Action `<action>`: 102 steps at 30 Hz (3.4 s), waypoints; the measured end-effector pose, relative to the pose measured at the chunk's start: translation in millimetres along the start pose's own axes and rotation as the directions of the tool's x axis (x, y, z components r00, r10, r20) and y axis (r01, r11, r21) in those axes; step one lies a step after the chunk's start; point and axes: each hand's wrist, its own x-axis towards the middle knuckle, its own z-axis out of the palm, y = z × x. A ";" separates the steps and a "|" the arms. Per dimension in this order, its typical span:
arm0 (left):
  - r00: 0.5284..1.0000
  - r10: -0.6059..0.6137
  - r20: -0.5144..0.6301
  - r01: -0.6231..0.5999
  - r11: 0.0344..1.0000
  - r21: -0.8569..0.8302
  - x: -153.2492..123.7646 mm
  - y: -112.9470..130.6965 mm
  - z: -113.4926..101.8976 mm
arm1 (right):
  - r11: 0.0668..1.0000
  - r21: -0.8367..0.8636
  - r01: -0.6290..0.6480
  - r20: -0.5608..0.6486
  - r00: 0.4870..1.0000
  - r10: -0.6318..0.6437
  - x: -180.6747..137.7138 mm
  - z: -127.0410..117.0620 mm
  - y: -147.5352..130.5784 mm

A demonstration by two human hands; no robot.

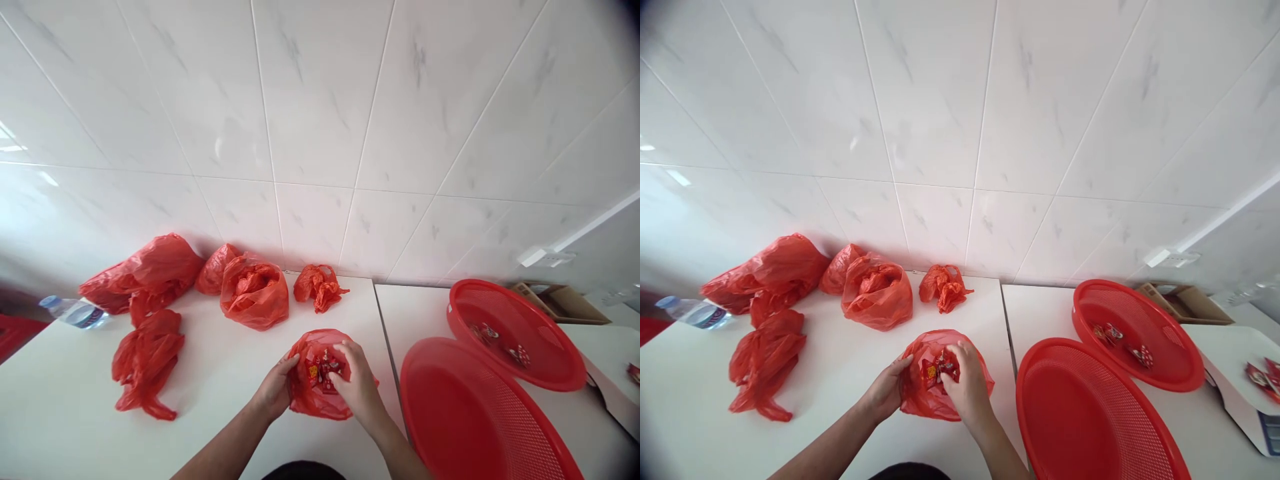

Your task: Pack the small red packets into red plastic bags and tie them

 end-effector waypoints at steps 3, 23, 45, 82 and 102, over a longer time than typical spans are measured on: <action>1.000 0.018 0.024 -0.018 1.000 0.007 -1.3 2.1 -3.8 | 0.985 -0.175 0.007 -0.073 0.997 -0.020 -3.1 -0.6 18.7; 0.800 0.594 0.085 -0.012 -0.125 0.992 -30.0 90.6 4.2 | 0.757 0.313 -0.573 0.000 0.797 0.603 18.6 -76.1 22.0; 0.881 0.279 0.381 -0.459 0.311 0.832 -57.8 49.3 95.5 | 0.685 0.541 -0.488 0.569 0.812 0.129 1.8 -24.3 -72.2; 0.974 0.212 0.081 -0.097 0.062 0.993 -26.1 15.3 21.6 | 0.472 0.658 -0.587 0.449 0.808 0.381 -3.8 14.1 -9.3; 0.978 0.144 0.151 -0.134 -0.119 0.984 -23.1 4.9 -18.8 | 0.809 0.081 -0.583 0.177 0.807 0.564 -38.6 5.2 89.2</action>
